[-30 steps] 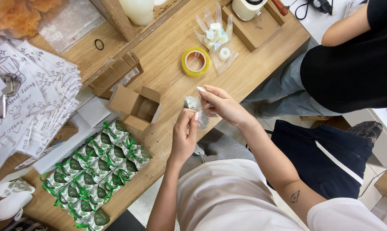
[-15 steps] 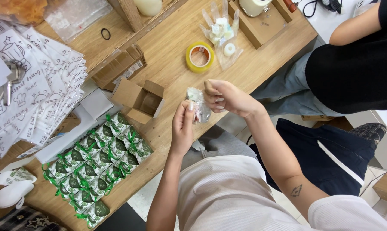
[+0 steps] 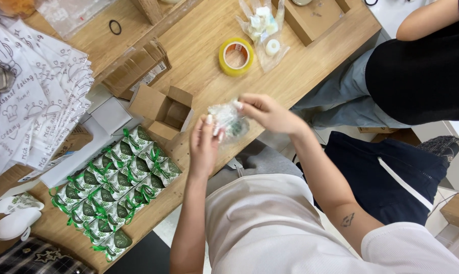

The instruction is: Retrieve a package, unbox it, and inspect the contents at a workbench.

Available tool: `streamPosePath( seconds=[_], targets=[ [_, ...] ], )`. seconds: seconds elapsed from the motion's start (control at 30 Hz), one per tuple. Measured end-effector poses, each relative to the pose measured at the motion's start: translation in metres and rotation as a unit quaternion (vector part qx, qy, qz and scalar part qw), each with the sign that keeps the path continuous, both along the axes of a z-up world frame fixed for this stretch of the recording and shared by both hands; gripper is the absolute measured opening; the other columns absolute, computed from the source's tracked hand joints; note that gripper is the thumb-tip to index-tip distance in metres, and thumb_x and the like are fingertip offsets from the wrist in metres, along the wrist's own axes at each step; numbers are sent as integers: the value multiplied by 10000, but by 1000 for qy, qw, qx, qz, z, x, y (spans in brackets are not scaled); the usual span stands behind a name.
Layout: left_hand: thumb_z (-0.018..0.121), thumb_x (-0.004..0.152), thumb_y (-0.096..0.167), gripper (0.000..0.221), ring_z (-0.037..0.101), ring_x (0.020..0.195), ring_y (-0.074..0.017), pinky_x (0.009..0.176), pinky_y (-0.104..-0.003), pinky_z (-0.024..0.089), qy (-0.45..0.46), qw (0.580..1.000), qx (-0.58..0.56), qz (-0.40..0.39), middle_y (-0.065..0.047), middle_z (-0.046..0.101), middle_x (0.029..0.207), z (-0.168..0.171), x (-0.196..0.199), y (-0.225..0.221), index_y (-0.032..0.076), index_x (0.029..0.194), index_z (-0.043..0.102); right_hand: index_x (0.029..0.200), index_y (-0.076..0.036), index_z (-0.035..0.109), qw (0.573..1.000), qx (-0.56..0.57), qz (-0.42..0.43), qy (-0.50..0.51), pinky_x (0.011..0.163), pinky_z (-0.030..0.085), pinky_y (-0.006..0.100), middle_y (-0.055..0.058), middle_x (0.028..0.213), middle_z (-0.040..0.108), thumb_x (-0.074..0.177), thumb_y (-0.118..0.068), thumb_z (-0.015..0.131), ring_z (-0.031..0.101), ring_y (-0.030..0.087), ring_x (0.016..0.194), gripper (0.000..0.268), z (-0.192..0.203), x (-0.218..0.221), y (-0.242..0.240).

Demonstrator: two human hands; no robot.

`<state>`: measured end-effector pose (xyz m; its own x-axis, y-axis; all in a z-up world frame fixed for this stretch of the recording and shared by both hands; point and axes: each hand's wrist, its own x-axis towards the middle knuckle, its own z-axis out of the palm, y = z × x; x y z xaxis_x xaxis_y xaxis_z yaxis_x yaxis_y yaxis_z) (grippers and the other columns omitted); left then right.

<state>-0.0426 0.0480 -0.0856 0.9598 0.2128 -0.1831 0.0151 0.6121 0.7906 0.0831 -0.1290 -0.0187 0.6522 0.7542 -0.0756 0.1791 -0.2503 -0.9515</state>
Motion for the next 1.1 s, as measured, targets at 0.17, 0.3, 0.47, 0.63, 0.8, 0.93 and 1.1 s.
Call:
streamPosePath(
  seconds=[0.17,0.3,0.47,0.63,0.8,0.93,1.1],
  targets=[
    [494,1124,209,213,504,732,-97,659,-247,455,4,998,-61,33,-13,551,856,-12,-12,43,84,964,560,996,-49,641,946,128,-3,297,751,442,279,-27,878,539,1120,-227,567,482,89,814,229,-54,30,-40],
    [515,1120,170,175,480,749,-90,686,-267,444,3,989,-109,95,-6,535,879,9,-12,62,97,963,543,1263,-52,690,881,244,-148,377,842,447,287,-29,977,556,1116,-198,591,501,92,898,229,-55,34,-46],
    [489,1081,196,176,465,745,-94,689,-279,429,58,995,-44,73,-1,508,867,-12,-23,47,104,934,521,1242,-98,609,874,226,-162,399,920,507,346,13,1118,659,1055,-246,545,602,135,1025,247,-87,23,-34],
    [503,1119,205,228,436,761,-103,729,-292,414,62,992,-50,95,13,442,844,-56,-56,44,104,916,478,1241,-97,616,895,172,-205,358,952,508,351,6,1119,635,1089,-288,531,578,133,1063,259,-154,11,-42],
    [538,1106,255,237,543,830,-141,751,-283,442,202,926,-240,211,-18,553,899,-159,-103,46,111,920,514,1213,-102,572,868,71,-227,437,961,520,364,13,1169,627,1058,-339,553,639,169,1093,284,-183,-7,-30],
    [516,1035,312,298,637,1049,-201,924,-310,505,238,878,-319,265,-81,660,1098,-193,-109,31,29,1043,609,1246,-116,545,858,-25,-192,477,939,590,418,54,1149,637,1033,-380,539,677,223,1062,339,-219,-18,-16],
    [636,990,366,364,561,1373,-226,1152,-367,410,184,956,202,109,-60,645,1410,-173,-81,2,88,1220,587,1199,-110,488,853,-71,-198,478,892,601,466,70,1159,628,1052,-412,530,689,237,1069,338,-253,-20,-15]
  ],
)
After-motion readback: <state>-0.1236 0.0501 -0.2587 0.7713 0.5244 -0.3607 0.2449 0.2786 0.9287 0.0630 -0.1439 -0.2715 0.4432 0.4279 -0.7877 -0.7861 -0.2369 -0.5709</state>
